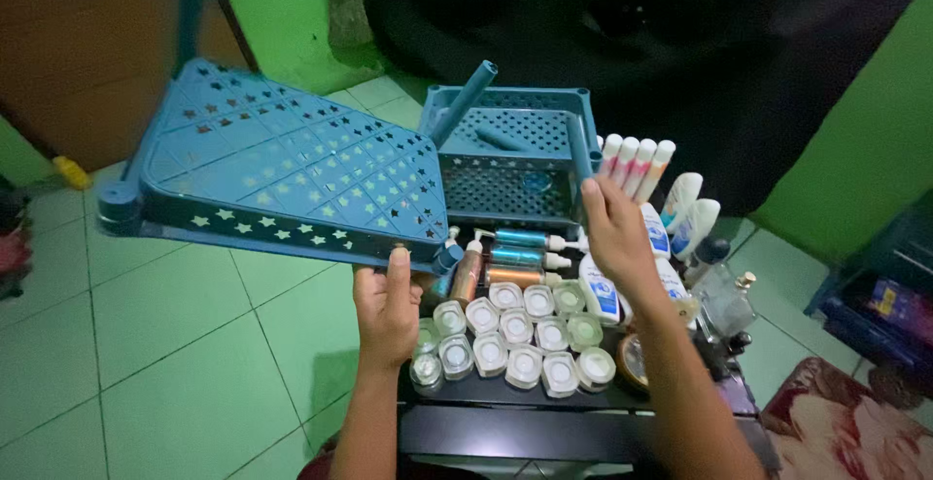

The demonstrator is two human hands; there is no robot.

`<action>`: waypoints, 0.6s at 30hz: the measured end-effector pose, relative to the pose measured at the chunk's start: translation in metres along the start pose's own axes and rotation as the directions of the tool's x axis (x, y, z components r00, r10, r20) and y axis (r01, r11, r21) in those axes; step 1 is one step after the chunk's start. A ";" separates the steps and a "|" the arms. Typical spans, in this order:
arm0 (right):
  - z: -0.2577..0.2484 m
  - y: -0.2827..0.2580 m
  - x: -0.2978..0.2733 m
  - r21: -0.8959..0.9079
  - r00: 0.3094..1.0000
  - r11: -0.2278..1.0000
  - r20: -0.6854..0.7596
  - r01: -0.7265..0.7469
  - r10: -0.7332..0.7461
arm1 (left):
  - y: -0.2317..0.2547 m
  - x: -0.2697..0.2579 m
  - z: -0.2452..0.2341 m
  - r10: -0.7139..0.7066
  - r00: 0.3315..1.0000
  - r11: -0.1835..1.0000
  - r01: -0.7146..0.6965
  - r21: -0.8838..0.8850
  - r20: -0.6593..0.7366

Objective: The person assembles a blue plastic storage rack by inserting cylindrical legs into the corners of perforated trays. They handle multiple trays and legs, stacking them to form a multi-tiered unit on a table with cosmetic bottles nearby.

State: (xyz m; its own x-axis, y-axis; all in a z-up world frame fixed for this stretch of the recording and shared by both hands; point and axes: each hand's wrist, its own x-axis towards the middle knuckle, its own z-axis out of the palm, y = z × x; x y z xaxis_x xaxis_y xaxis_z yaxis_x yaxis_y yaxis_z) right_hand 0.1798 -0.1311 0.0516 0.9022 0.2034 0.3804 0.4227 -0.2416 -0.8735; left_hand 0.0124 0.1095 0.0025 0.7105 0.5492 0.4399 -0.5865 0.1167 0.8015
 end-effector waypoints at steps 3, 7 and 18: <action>0.005 -0.004 0.056 -0.298 0.981 0.937 -0.009 0.184 -0.195 | 0.009 0.006 0.003 -0.014 1.000 0.982 0.017 -0.189 0.013; 0.018 -0.025 0.108 -0.532 0.964 0.809 0.061 0.249 -0.257 | 0.024 0.011 0.011 -0.036 0.998 0.932 0.052 -0.359 0.052; 0.031 -0.022 0.129 -0.571 0.938 0.749 0.127 0.335 -0.322 | 0.020 0.009 0.004 -0.055 0.993 0.900 0.096 -0.425 0.108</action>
